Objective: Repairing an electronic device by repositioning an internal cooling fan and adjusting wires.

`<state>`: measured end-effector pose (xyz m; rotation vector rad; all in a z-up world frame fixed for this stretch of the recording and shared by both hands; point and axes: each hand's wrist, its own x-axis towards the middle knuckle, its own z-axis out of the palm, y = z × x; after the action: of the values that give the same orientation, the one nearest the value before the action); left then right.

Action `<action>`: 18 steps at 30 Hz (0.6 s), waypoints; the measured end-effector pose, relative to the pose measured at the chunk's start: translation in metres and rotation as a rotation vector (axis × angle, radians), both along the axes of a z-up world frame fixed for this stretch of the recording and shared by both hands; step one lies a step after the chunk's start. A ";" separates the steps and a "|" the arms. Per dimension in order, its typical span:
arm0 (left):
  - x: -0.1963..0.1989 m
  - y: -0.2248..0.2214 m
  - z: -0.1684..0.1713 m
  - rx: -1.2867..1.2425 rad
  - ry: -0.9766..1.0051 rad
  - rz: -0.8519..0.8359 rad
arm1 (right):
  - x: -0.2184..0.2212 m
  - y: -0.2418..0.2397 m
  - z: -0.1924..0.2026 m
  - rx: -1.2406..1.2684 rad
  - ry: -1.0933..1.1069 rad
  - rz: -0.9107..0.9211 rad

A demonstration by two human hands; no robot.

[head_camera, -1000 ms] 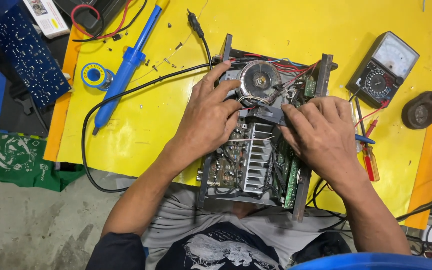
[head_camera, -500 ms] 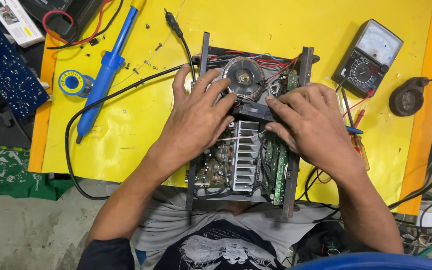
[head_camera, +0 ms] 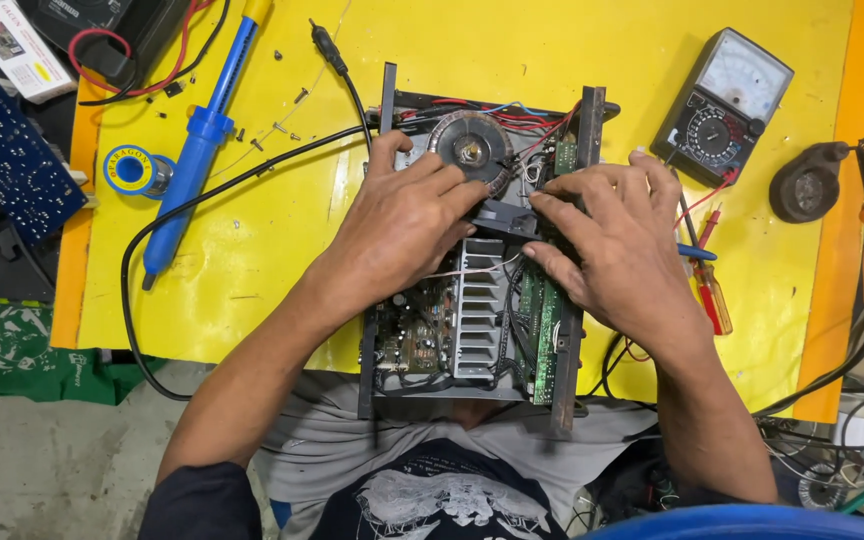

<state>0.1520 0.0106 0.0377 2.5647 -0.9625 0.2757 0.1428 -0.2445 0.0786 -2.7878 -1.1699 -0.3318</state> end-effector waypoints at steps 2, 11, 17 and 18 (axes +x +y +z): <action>-0.002 0.002 -0.001 -0.045 0.000 0.002 | 0.000 0.003 -0.004 0.026 -0.020 -0.018; 0.003 0.015 0.016 -0.150 0.053 -0.019 | 0.001 0.008 -0.002 0.207 0.080 -0.016; 0.010 0.022 0.026 -0.189 0.047 -0.026 | 0.005 0.013 -0.002 0.282 0.014 -0.016; 0.010 0.023 0.027 -0.188 0.047 -0.025 | 0.005 0.014 0.000 0.283 0.013 -0.016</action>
<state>0.1618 0.0336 0.0643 2.3767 -0.9066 0.2837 0.1474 -0.2303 0.0787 -2.5509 -1.0096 -0.4423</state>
